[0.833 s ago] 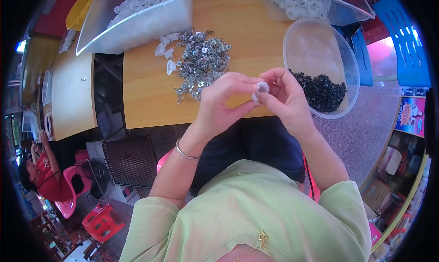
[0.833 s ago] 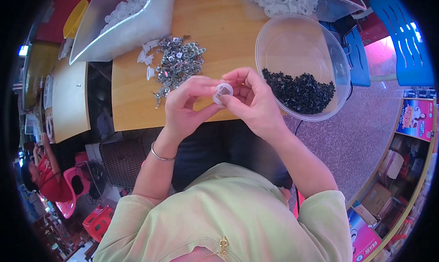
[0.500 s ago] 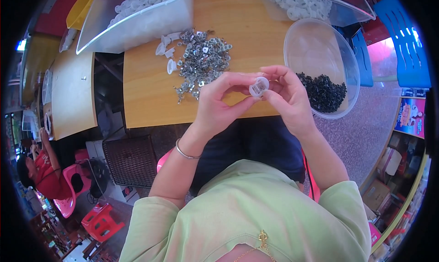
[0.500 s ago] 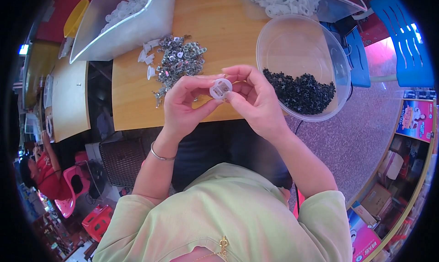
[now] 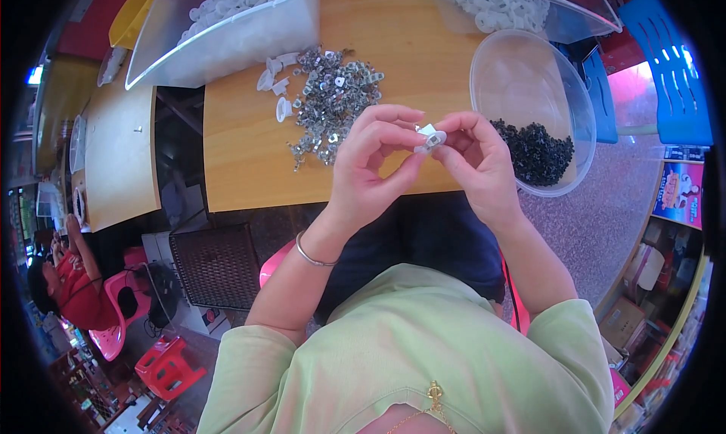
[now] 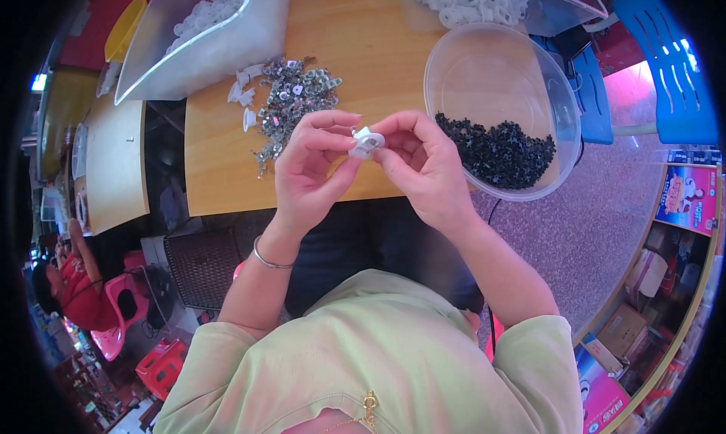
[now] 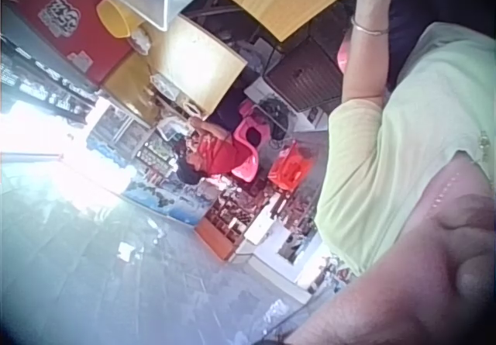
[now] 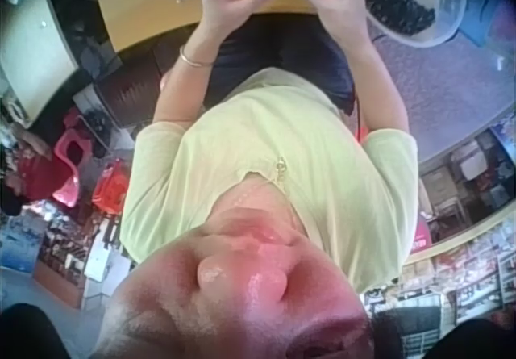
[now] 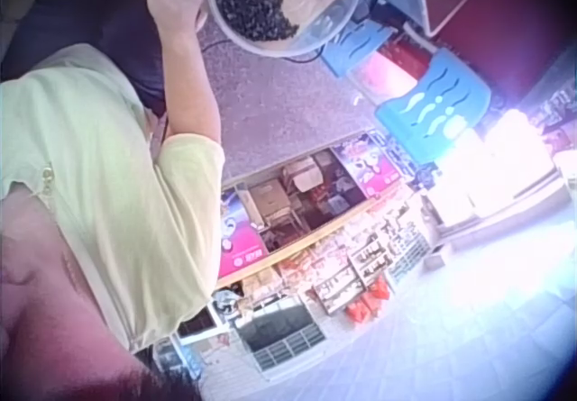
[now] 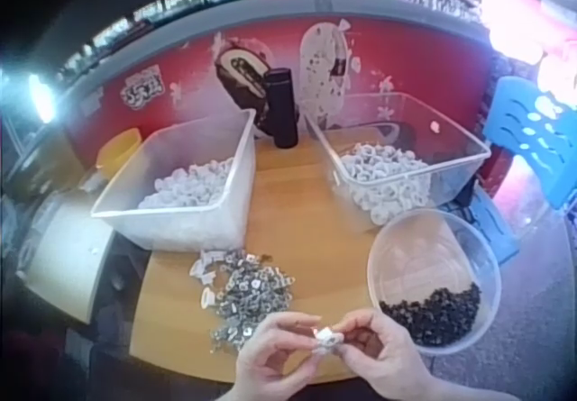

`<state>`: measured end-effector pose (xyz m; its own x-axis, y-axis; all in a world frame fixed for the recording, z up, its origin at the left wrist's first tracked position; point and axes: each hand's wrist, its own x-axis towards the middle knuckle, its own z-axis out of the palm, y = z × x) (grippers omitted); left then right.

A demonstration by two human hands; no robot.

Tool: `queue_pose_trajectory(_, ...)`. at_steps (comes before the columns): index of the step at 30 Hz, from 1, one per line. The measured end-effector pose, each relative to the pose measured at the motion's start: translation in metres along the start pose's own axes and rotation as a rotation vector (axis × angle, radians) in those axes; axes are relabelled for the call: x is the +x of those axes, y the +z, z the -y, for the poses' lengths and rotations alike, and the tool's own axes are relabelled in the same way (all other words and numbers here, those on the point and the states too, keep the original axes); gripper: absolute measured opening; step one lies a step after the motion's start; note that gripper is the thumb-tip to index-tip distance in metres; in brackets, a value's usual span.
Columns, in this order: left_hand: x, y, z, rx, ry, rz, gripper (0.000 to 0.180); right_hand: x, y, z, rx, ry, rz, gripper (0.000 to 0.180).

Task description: The person assembles small white plastic housings by hand, inserting black pins and metal clips into them.

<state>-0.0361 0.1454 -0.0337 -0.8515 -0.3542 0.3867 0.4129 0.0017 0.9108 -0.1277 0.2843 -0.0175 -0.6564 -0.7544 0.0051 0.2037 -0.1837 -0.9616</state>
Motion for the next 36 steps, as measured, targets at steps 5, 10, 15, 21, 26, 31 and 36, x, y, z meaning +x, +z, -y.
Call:
queue_pose_trajectory(5, -0.002, 0.004, 0.0, -0.042, -0.006, -0.043, 0.022, 0.0, 0.0, -0.001, 0.039, 0.011, -0.02, 0.019)
queue_pose_trajectory(10, -0.003, 0.009, 0.0, -0.084, -0.057, -0.109, 0.022, -0.001, 0.0, -0.003, 0.096, 0.024, -0.028, 0.017)
queue_pose_trajectory(15, -0.004, 0.011, -0.001, -0.115, -0.101, -0.133, 0.023, -0.001, 0.0, -0.005, 0.107, 0.035, -0.022, 0.017)
queue_pose_trajectory(21, -0.005, 0.008, 0.002, -0.075, -0.07, -0.099, 0.022, -0.002, -0.001, -0.007, 0.137, 0.038, -0.027, 0.017)
queue_pose_trajectory(26, -0.005, 0.009, 0.002, -0.06, -0.05, -0.098, 0.02, -0.002, -0.003, -0.009, 0.195, 0.055, -0.037, 0.017)
queue_pose_trajectory(31, -0.005, 0.01, 0.001, 0.009, -0.019, -0.079, 0.02, -0.003, -0.001, -0.009, 0.212, 0.071, -0.074, 0.015)
queue_pose_trajectory(36, -0.004, 0.013, 0.0, 0.057, -0.012, -0.077, 0.021, -0.003, -0.001, -0.009, 0.185, 0.067, -0.095, 0.014)
